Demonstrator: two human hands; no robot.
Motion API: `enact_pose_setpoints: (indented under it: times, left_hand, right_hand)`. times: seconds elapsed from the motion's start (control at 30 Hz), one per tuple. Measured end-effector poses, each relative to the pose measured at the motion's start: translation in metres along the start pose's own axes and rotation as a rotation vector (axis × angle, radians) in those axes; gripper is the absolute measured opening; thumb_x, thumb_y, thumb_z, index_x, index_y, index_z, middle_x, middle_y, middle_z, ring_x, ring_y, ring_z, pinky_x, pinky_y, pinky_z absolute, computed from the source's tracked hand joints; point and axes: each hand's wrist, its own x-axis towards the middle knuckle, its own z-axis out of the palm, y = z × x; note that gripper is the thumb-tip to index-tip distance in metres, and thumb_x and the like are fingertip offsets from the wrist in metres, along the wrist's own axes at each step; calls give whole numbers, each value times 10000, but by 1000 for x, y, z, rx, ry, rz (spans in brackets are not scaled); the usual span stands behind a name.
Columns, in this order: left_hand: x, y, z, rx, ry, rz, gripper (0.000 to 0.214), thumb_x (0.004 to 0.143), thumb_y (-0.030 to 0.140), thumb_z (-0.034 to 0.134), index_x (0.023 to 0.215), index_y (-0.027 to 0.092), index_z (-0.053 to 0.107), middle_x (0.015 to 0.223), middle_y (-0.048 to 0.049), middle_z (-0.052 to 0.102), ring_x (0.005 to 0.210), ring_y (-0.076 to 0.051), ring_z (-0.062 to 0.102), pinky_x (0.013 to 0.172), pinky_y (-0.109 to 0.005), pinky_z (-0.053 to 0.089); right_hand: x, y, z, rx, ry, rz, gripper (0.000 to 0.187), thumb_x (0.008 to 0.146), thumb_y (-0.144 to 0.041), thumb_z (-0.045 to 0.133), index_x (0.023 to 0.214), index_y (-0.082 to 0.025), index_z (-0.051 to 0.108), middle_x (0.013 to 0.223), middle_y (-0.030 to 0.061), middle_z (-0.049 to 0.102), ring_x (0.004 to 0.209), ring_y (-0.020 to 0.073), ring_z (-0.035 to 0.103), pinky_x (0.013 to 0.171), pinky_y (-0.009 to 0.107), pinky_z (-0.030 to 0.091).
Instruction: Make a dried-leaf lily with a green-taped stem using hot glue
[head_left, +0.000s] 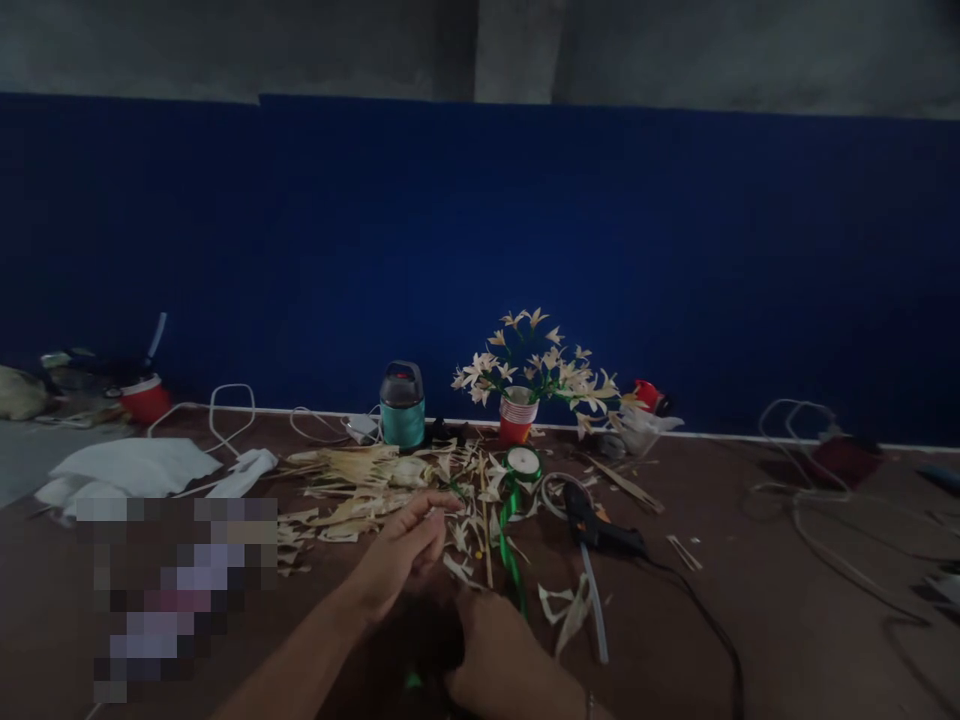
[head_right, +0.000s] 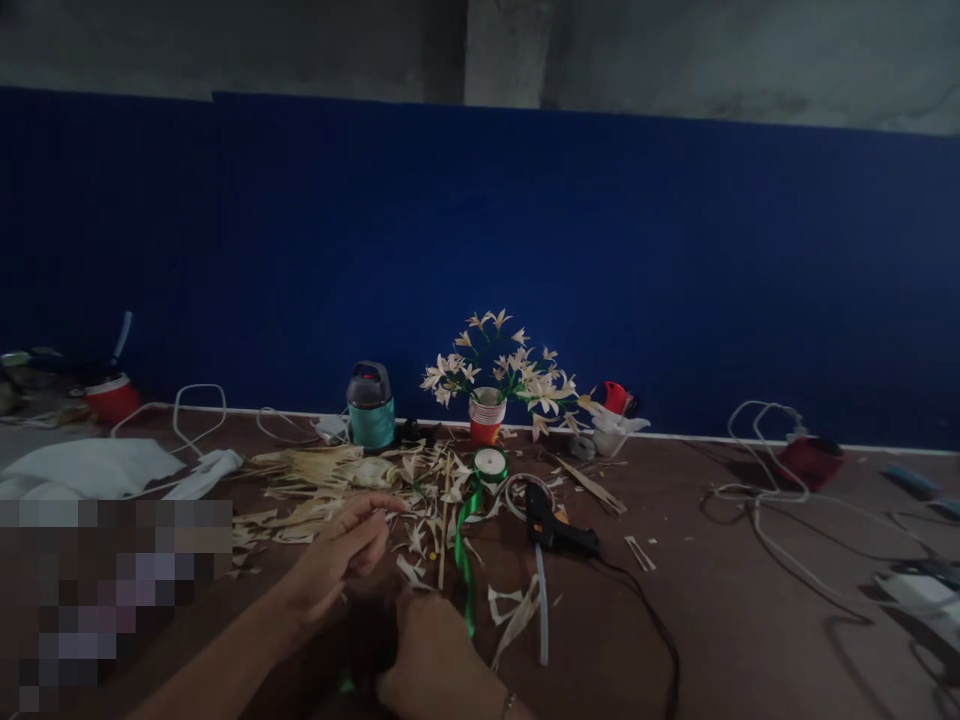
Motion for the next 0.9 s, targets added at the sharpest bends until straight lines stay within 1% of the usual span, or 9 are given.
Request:
enact_pose_setpoints:
  times: [0.07,0.13,0.2,0.27,0.33,0.5,0.67,0.8,0.9]
  left_hand:
    - [0,-3,3,51,27,1,277,780,403,552,856,142,609,446,90,296,421,-55,207,428,-194,153]
    - [-1,-5,5,73,51,-10,286,773,410,556,752,131,614,452,82,296,434,-55,220,430,-189,161]
    - [-1,-8,7,45,54,-39,283,758,407,572,690,134,600,459,77,313,438,-54,249,434,-181,198]
    - [-1,-11,10,2,40,-70,262,741,393,595,669,140,585,499,60,379,463,-59,317,458,-179,261]
    - [-2,-13,13,-1,37,-94,252,732,379,609,655,141,573,541,48,422,498,-66,360,481,-178,292]
    - [-2,-18,19,87,10,-123,320,719,447,610,666,133,580,505,63,385,477,-57,308,435,-169,222]
    - [-2,-17,23,77,-4,-184,355,679,494,629,684,146,556,488,43,513,415,-56,375,404,-170,235]
    - [-1,-16,26,101,17,-195,392,640,524,642,639,139,569,487,18,580,364,-60,407,380,-180,278]
    - [-2,-15,27,81,-49,-206,400,653,531,625,635,132,597,541,-11,632,392,-82,482,391,-186,302]
  right_hand:
    - [2,2,1,246,-52,-48,299,519,-145,624,817,-159,640,735,41,682,615,169,590,481,203,378]
    - [8,5,-3,501,-60,-66,185,577,-166,602,757,-157,643,681,11,658,576,137,552,469,191,372]
    - [15,6,-11,738,69,-25,107,652,-220,573,703,-156,643,642,4,631,557,123,523,490,200,386]
    - [22,7,-18,949,253,33,174,671,-292,600,782,-166,646,625,-6,606,526,111,493,483,204,386]
    - [26,8,-24,1079,335,59,250,649,-337,652,839,-174,649,626,-11,589,500,98,465,460,200,374]
    - [24,8,-29,1077,455,-69,206,623,-321,707,550,-152,615,685,-6,532,548,88,474,479,191,383]
    - [22,9,-30,1118,496,13,243,655,-387,686,634,-162,595,529,-50,476,403,53,361,368,177,280]
    - [21,10,-33,1181,519,41,239,676,-384,681,668,-165,585,518,-34,529,443,77,442,390,170,321]
    - [20,12,-34,1204,497,10,232,701,-377,666,673,-164,580,547,-9,582,457,88,483,401,176,348]
